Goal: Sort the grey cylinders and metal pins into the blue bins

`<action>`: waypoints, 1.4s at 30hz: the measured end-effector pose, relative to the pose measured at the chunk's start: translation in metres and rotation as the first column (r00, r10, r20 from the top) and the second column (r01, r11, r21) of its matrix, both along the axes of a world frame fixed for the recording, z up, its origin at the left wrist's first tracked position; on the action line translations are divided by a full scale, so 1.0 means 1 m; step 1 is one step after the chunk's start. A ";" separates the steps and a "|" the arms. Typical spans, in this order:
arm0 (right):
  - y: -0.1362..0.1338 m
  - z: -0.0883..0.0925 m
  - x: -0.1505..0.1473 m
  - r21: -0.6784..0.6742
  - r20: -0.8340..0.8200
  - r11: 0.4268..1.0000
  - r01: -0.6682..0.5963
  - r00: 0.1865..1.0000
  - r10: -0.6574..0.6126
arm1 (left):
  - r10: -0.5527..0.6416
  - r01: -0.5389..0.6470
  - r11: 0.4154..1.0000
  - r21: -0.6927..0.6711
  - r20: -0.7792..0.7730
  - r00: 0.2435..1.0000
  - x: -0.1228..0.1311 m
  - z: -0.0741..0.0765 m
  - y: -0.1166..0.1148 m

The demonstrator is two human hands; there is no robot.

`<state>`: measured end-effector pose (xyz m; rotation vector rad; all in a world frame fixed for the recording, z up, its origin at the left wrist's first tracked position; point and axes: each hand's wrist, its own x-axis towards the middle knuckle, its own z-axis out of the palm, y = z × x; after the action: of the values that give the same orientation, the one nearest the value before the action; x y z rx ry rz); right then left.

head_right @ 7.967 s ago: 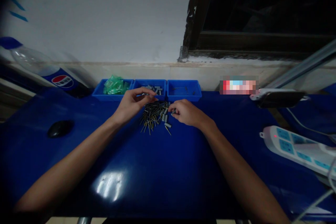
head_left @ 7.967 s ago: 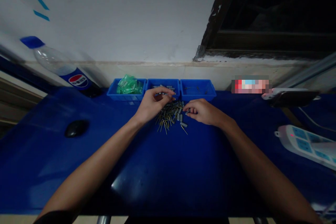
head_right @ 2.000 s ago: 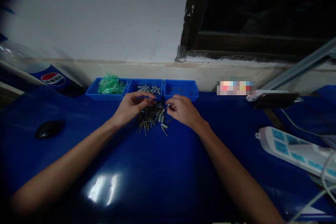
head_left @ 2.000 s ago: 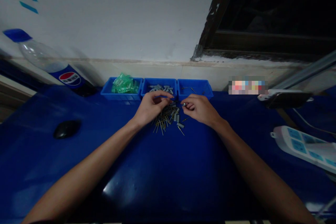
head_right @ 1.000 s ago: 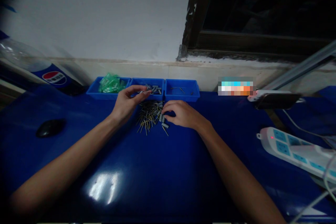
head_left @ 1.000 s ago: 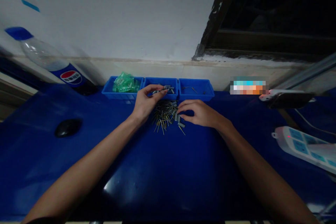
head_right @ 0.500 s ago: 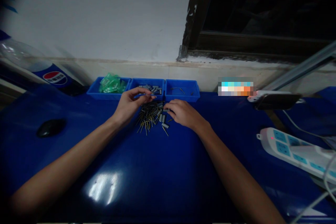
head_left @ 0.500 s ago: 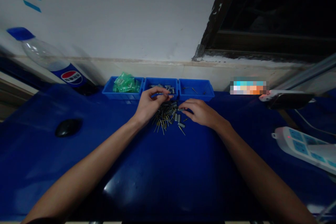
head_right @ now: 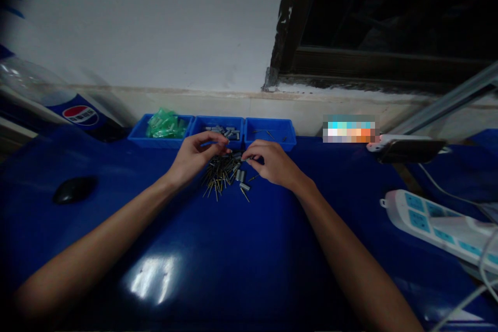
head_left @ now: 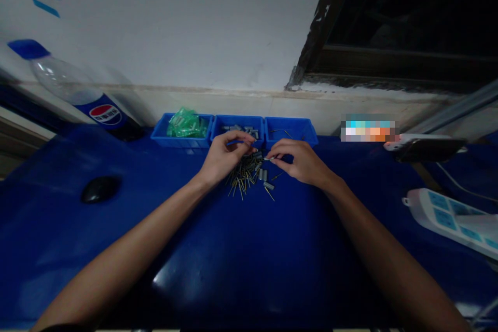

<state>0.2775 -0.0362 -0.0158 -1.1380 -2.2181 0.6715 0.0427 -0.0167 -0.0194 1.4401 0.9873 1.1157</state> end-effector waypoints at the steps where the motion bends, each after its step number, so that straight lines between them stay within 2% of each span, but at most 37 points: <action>1: -0.001 0.002 -0.001 -0.005 -0.034 1.000 0.013 0.999 -0.014 | -0.020 0.020 1.000 0.008 -0.009 1.000 0.000 -0.001 0.000; 4: -0.002 0.007 -0.004 -0.048 -0.201 0.997 0.059 0.977 -0.067 | -0.090 0.092 0.995 0.025 -0.056 0.994 0.001 -0.002 -0.001; 7: -0.004 0.007 -0.008 -0.096 -0.380 0.993 0.071 0.919 -0.102 | -0.167 0.168 0.986 0.013 -0.074 0.983 0.003 -0.002 -0.003; 10: -0.005 0.006 -0.012 -0.134 -0.463 0.989 0.060 0.879 -0.116 | -0.216 0.216 0.976 -0.013 -0.048 0.975 0.003 0.001 -0.005; 14: -0.006 0.003 -0.016 -0.179 -0.518 0.983 0.039 0.845 -0.128 | -0.201 0.201 0.979 -0.042 0.015 0.980 0.003 0.003 -0.007; 17: -0.004 -0.001 -0.018 -0.210 -0.532 0.977 0.024 0.836 -0.135 | -0.114 0.118 0.991 -0.064 0.062 0.992 0.003 0.003 -0.005; 20: -0.003 -0.005 -0.016 -0.133 -0.414 0.989 0.072 0.902 -0.122 | 0.027 -0.021 0.998 -0.065 0.092 0.995 0.001 -0.001 -0.001; 23: -0.004 -0.010 -0.015 0.056 -0.130 0.998 0.020 0.991 -0.013 | 0.149 -0.145 0.989 -0.037 0.114 0.982 0.000 -0.004 0.005; 25: -0.005 -0.016 -0.016 0.137 0.036 0.988 -0.075 0.997 0.071 | 0.192 -0.188 0.981 -0.036 0.133 0.972 -0.001 -0.006 0.007; 28: -0.007 -0.024 -0.019 0.176 0.188 0.972 -0.156 0.975 0.122 | 0.210 -0.208 0.978 -0.033 0.126 0.969 -0.002 -0.006 0.007; 42: -0.001 -0.030 -0.013 0.201 0.232 0.970 -0.134 0.969 0.086 | 0.123 -0.127 0.991 0.037 0.107 0.987 0.001 -0.007 0.004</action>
<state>0.2647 -0.0374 -0.0459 -1.0268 -2.4883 0.3477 0.0442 -0.0131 -0.0261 1.3553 0.9952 1.2982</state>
